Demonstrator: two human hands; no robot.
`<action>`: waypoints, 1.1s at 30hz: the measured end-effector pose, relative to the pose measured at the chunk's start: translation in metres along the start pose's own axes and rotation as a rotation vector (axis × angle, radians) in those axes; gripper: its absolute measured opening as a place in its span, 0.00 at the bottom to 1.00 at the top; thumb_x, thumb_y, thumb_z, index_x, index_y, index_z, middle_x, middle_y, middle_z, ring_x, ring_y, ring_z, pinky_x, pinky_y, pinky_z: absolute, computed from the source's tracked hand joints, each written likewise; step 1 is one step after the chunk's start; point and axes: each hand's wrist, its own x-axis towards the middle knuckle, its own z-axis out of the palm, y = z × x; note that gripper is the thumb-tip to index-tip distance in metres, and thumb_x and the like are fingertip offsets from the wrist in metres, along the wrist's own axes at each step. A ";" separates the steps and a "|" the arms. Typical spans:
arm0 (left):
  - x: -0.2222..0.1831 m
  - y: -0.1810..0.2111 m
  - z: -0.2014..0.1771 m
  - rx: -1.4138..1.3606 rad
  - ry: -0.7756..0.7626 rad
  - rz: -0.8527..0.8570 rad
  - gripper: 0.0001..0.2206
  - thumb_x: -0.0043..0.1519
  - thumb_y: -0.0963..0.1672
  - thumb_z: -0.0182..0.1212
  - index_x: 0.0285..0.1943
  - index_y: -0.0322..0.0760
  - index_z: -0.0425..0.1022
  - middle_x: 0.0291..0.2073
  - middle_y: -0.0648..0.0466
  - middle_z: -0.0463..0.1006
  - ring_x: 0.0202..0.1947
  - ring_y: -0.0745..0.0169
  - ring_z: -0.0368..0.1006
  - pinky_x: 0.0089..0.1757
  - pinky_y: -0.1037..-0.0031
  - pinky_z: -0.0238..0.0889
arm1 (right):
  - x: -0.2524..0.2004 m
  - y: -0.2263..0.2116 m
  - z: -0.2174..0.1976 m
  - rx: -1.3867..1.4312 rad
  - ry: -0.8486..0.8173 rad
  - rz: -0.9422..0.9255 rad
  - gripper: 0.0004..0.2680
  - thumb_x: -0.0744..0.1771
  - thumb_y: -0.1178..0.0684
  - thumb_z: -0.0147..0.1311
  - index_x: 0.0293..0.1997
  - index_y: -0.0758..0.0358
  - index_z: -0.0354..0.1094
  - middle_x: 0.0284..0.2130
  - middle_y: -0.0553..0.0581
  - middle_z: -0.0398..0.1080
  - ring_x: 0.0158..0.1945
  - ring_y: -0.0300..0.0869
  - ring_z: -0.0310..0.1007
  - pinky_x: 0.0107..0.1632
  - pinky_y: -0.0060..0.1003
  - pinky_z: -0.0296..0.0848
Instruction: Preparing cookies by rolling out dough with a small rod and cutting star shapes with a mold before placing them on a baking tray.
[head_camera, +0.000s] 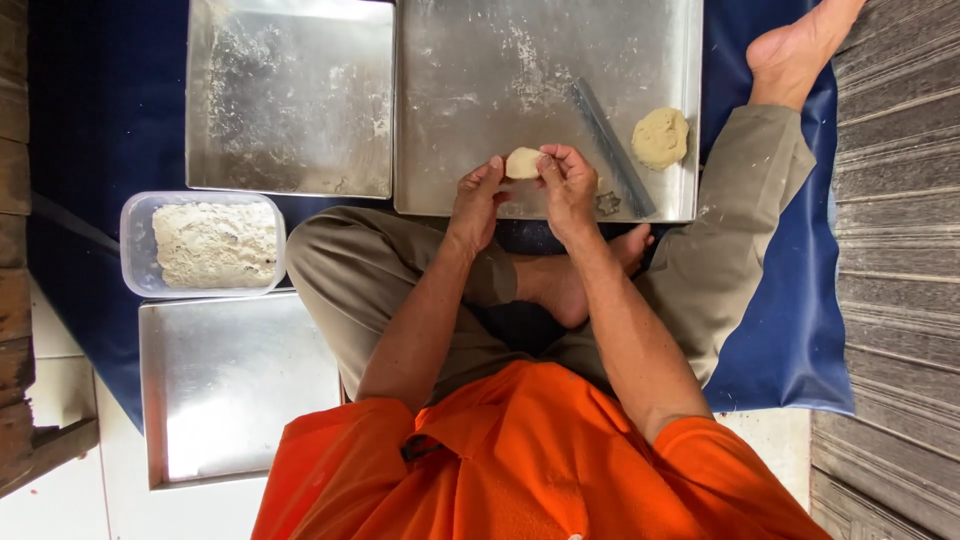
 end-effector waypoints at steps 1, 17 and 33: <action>0.001 0.001 0.001 0.001 -0.007 0.003 0.14 0.65 0.49 0.69 0.52 0.37 0.80 0.38 0.58 0.78 0.39 0.69 0.73 0.40 0.80 0.70 | 0.002 -0.001 -0.002 -0.004 -0.004 -0.005 0.13 0.69 0.60 0.60 0.60 0.61 0.73 0.45 0.63 0.75 0.44 0.48 0.77 0.45 0.40 0.77; 0.017 0.026 0.014 0.053 -0.131 0.051 0.15 0.65 0.48 0.67 0.54 0.36 0.79 0.39 0.56 0.77 0.39 0.68 0.73 0.37 0.80 0.73 | 0.019 -0.030 -0.024 -0.029 -0.044 -0.090 0.15 0.68 0.61 0.60 0.64 0.62 0.70 0.46 0.66 0.73 0.42 0.50 0.77 0.44 0.42 0.77; 0.048 -0.009 0.003 -0.088 -0.129 0.041 0.10 0.65 0.47 0.69 0.49 0.38 0.82 0.37 0.54 0.81 0.38 0.66 0.76 0.37 0.78 0.74 | 0.027 -0.028 -0.012 0.260 -0.086 0.020 0.13 0.72 0.53 0.53 0.63 0.68 0.68 0.47 0.65 0.75 0.46 0.43 0.76 0.40 0.35 0.79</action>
